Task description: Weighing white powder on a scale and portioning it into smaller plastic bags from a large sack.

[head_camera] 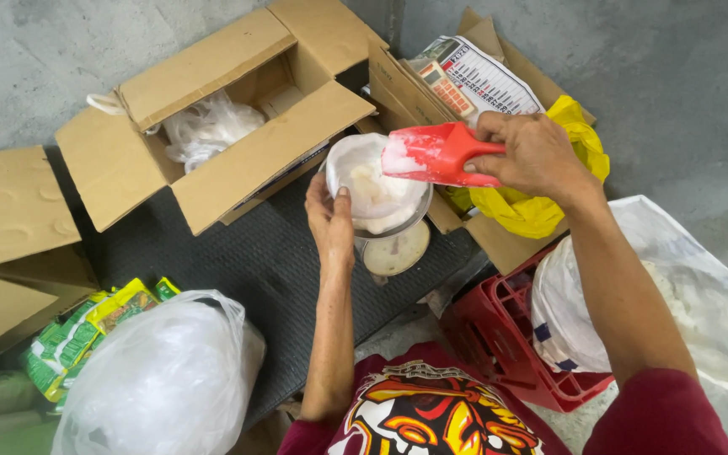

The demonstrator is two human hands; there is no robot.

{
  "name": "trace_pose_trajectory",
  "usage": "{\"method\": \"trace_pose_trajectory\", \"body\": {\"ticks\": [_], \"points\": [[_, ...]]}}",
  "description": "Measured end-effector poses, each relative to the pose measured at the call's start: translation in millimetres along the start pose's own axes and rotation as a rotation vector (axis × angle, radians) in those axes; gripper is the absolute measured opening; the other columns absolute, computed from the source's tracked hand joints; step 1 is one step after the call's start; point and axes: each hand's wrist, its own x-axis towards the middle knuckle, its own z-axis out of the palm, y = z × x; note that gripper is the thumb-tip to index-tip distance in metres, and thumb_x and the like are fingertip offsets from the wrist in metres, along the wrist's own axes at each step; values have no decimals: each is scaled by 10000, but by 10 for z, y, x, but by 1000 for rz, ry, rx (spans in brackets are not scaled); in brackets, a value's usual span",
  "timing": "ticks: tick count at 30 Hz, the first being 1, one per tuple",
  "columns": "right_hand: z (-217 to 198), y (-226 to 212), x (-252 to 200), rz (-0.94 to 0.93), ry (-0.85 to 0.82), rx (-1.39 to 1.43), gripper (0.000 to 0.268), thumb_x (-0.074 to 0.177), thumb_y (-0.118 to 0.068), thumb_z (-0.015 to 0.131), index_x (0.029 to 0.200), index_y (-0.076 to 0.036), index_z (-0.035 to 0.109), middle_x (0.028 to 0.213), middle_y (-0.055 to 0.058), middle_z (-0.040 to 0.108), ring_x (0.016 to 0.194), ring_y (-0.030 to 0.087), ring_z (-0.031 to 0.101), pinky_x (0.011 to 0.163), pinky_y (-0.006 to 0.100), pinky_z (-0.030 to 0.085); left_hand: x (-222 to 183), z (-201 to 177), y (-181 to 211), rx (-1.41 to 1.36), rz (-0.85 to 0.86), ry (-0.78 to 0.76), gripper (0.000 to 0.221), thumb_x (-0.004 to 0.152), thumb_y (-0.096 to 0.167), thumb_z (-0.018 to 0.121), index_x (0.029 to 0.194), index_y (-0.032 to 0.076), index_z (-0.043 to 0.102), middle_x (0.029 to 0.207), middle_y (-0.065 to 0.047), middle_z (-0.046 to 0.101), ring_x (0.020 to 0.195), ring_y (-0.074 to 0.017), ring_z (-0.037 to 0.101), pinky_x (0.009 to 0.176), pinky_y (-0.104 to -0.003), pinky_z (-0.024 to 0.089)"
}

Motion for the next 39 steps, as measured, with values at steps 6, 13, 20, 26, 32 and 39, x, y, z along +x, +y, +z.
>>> {"method": "trace_pose_trajectory", "body": {"ticks": [6,13,20,26,32,39], "points": [[-116,110,-321,20,93,112,369,771,-251,877,1014,-44,693,900,133,740,822,300,708,737,407,525,-227,159,428,560,558,202,573,965,51,640,1496,-16,435,1409,-264,459,1334,-399,465,1129,-488,405],[-251,254,-715,150,139,153,383,749,-256,890,983,-32,687,883,137,737,804,283,721,741,402,544,-525,620,595,440,628,126,428,987,26,586,1415,2,579,1335,-174,517,1270,-329,530,1095,-431,453],[-442,398,-1197,259,226,88,396,754,-275,893,995,-31,695,866,159,719,748,302,696,698,398,537,-675,1061,289,-22,301,-204,287,1001,1,591,1272,18,686,1161,-68,623,958,-147,568,904,-297,502],[-730,561,-1843,421,284,-5,392,762,-314,880,981,-53,687,843,143,709,712,295,691,670,392,538,-1033,1512,-128,-5,209,-520,337,940,-22,613,1261,38,697,1086,-62,622,932,-144,583,890,-287,512],[-919,738,-2532,665,121,-280,422,740,-423,854,988,-119,697,788,127,730,714,306,718,655,420,553,-1480,1911,-390,115,141,-811,399,893,62,652,1291,91,653,1233,-131,560,985,-237,619,869,-352,542],[-143,1680,-2886,685,-185,-544,375,797,-432,751,1045,-156,696,814,138,742,747,360,735,633,482,578,-1804,2213,-213,449,508,-876,513,810,223,792,1299,135,666,1386,-323,435,1267,-500,419,1002,-546,360]]}}
